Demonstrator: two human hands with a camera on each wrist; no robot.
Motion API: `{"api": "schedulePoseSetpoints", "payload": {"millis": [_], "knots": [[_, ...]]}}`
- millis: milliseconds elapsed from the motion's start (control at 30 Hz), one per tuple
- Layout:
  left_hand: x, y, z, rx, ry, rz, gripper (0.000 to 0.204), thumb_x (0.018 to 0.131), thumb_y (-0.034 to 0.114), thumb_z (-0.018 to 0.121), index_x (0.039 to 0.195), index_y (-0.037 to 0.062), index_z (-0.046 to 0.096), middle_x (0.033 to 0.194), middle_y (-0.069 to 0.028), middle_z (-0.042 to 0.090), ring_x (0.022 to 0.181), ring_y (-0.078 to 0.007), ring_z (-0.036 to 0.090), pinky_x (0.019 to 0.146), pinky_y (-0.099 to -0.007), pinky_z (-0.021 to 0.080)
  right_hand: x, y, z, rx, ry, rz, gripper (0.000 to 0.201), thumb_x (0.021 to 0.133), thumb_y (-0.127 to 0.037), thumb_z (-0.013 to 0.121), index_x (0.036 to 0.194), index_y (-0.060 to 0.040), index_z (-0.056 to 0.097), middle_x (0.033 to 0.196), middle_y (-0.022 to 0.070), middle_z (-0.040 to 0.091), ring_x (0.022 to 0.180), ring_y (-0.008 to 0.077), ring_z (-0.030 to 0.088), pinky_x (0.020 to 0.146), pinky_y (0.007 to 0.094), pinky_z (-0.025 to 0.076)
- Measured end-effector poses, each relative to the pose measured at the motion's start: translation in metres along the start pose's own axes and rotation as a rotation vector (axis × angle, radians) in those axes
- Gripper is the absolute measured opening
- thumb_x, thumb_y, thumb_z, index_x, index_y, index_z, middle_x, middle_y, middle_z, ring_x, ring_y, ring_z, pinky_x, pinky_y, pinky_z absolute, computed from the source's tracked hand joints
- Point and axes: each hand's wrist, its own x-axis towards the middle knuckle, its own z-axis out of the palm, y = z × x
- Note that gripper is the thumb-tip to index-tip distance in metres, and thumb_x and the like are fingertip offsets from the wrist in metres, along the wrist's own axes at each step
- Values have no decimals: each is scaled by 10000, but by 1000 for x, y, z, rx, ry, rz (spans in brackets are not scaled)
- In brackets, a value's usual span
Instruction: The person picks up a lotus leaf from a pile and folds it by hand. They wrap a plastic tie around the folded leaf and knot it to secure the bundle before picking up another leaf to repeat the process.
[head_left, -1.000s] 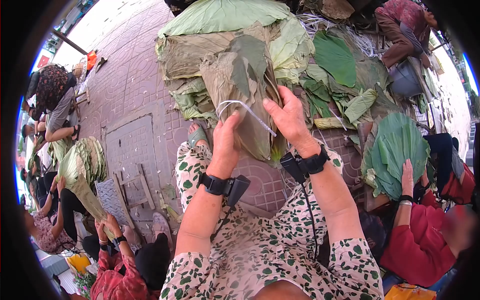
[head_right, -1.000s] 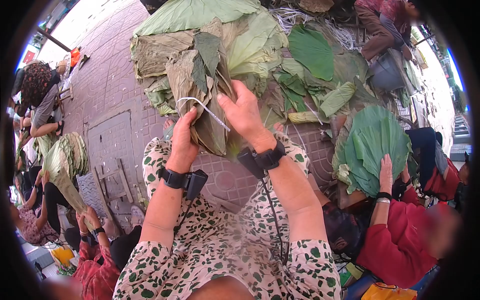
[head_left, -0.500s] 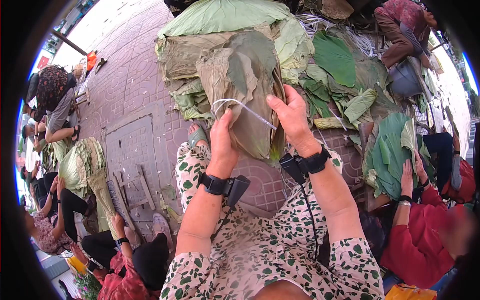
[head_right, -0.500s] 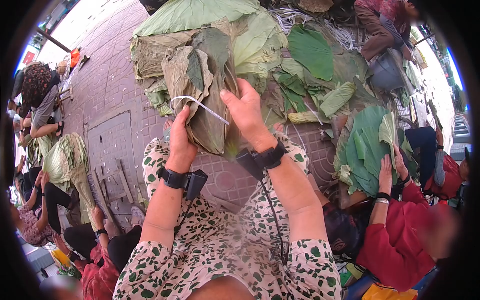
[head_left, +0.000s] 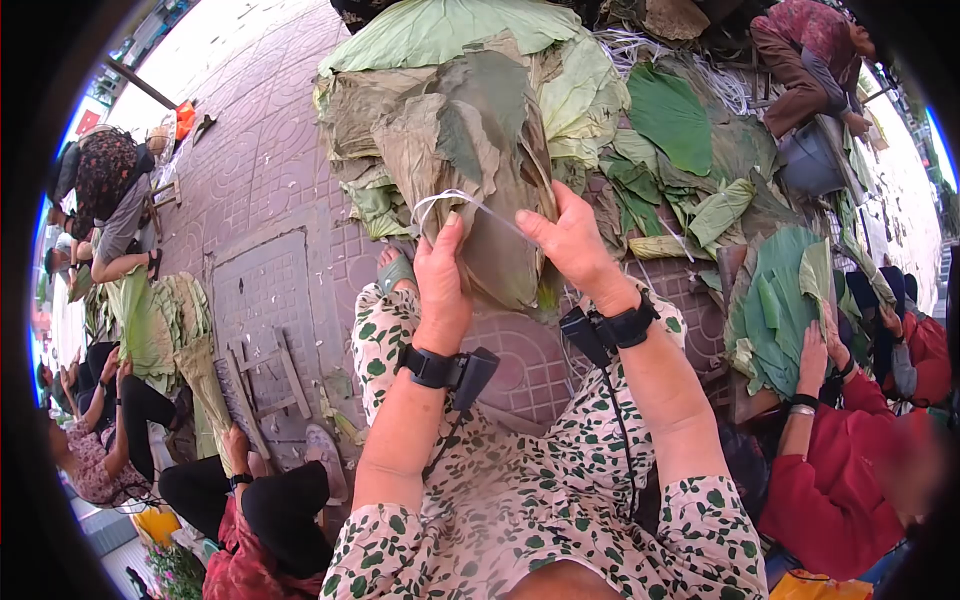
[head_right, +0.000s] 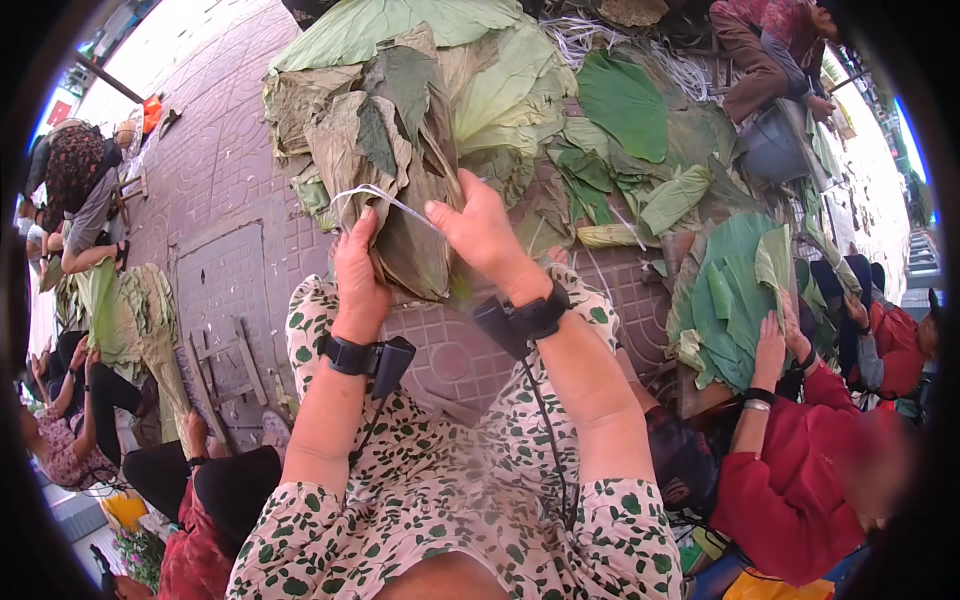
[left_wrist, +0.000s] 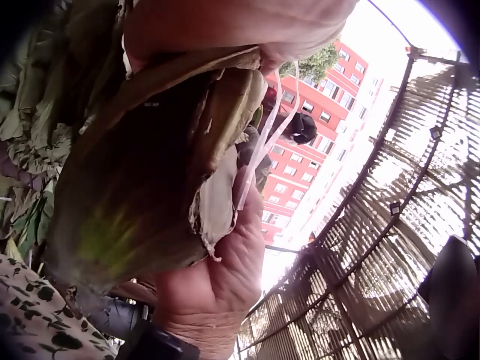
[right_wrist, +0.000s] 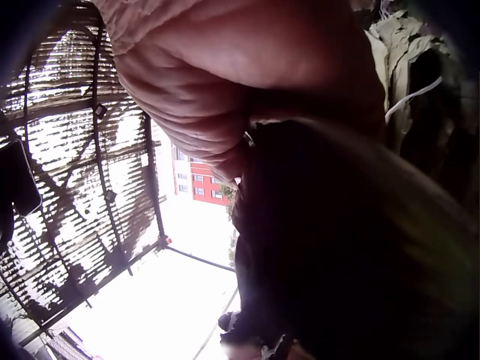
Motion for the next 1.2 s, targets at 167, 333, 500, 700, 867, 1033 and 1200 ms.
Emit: {"api": "schedulePoseSetpoints", "payload": {"millis": [167, 333, 500, 700, 867, 1033, 1200], "knots": [[3, -6, -1, 493, -44, 179, 544, 680, 115, 738, 1148, -3, 486, 1037, -76, 589, 917, -148, 561, 812, -270, 449, -1, -3, -3, -40, 113, -28, 342, 803, -109, 595, 1083, 72, 515, 946, 135, 622, 853, 164, 562, 801, 301, 441], [5, -11, -3, 440, -65, 158, 410, 764, 87, 673, 1129, 9, 501, 1027, -62, 585, 915, -134, 545, 828, -256, 430, -2, -4, -3, -16, 115, -68, 323, 814, -98, 591, 1080, 68, 518, 954, 109, 617, 852, 136, 550, 788, 282, 442], [11, -6, -9, 111, 4, 25, 311, 882, 233, 547, 1126, 42, 521, 1079, -51, 578, 954, -179, 559, 845, -312, 448, -4, -12, -3, 134, 86, -8, 360, 822, -111, 600, 1123, 58, 496, 981, 72, 596, 865, 119, 533, 791, 267, 438], [-6, 10, 9, -108, -86, -70, 497, 941, 390, 393, 1302, 49, 381, 1298, -83, 458, 1170, -234, 449, 988, -374, 351, -2, -7, -4, 99, 55, 12, 389, 822, -116, 605, 1149, 53, 480, 1016, 74, 584, 893, 120, 529, 808, 267, 435], [-3, 9, 3, -199, -113, -87, 505, 937, 394, 400, 1312, 57, 364, 1301, -92, 453, 1172, -256, 447, 996, -403, 345, -1, -1, -2, 103, 29, -17, 391, 812, -72, 591, 1163, 51, 470, 1044, 85, 581, 911, 133, 538, 835, 268, 429], [0, 6, 5, -230, -81, -85, 509, 936, 390, 398, 1315, 54, 353, 1311, -108, 441, 1182, -278, 438, 1002, -430, 342, -3, -8, -2, 432, 105, 26, 397, 796, -10, 574, 1178, 30, 474, 1046, 71, 587, 914, 126, 550, 841, 271, 435], [4, 4, 1, -245, -97, -102, 469, 939, 350, 405, 1297, 47, 375, 1299, -111, 449, 1170, -276, 448, 1000, -428, 348, 1, -5, -6, 544, 102, 53, 376, 793, -10, 572, 1159, 15, 487, 1043, 64, 589, 913, 122, 554, 836, 275, 436]]}}
